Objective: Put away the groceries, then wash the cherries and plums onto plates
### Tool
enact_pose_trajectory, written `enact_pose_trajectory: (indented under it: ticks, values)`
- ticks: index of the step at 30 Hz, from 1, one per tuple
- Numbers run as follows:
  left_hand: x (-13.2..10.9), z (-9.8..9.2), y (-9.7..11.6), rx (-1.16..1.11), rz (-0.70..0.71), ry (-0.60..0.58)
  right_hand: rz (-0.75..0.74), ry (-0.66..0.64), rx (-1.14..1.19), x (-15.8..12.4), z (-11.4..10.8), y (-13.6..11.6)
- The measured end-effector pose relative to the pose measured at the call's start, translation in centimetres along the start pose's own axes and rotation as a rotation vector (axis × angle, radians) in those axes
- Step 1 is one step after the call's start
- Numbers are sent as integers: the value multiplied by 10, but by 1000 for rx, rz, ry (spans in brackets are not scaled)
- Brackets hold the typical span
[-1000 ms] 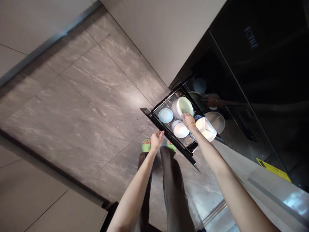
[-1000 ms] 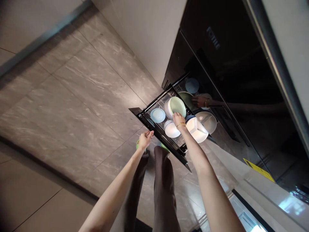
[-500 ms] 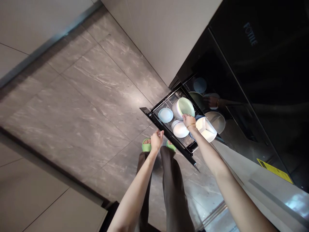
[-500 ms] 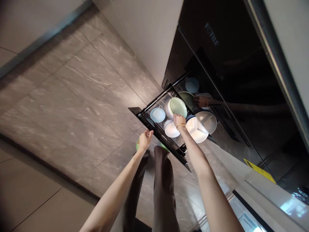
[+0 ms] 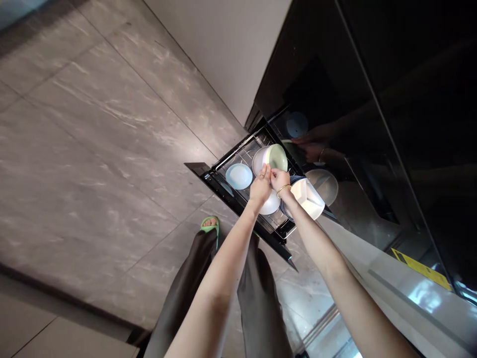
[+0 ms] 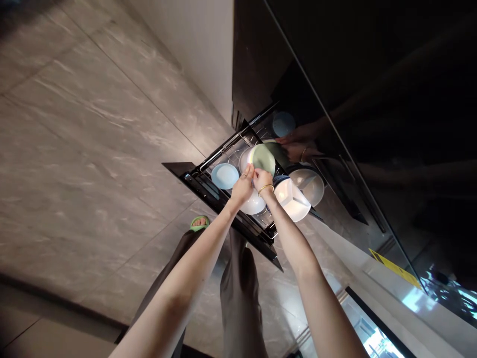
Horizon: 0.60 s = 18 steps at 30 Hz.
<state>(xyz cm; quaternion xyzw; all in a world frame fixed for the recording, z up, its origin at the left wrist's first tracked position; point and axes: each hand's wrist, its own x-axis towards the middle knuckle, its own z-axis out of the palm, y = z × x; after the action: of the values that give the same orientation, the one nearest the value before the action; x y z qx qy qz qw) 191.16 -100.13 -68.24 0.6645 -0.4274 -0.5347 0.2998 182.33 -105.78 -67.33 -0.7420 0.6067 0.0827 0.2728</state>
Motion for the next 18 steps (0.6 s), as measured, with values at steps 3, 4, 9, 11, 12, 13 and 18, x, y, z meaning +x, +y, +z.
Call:
enact_pose_trajectory:
  ticks: [3,4,9,11,12,13,18]
  values:
    - [-2,0,-4,-61,8,22,2,-8,-25,1,0,-3]
    - [-3,1,-5,-89,10,28,6,-10,-34,0,0,-3]
    - [0,7,-7,-194,-20,57,10,-11,-79,0,-3,-6]
    - [3,6,-5,-241,-40,91,25,-18,-104,2,-3,-8]
    - [5,4,-4,-251,-52,99,34,-22,-113,3,-3,-10]
    - [6,2,-3,-244,-71,100,40,-21,-117,3,-3,-12]
    - [6,-9,-8,-186,-273,111,27,32,14,-1,-7,-11]
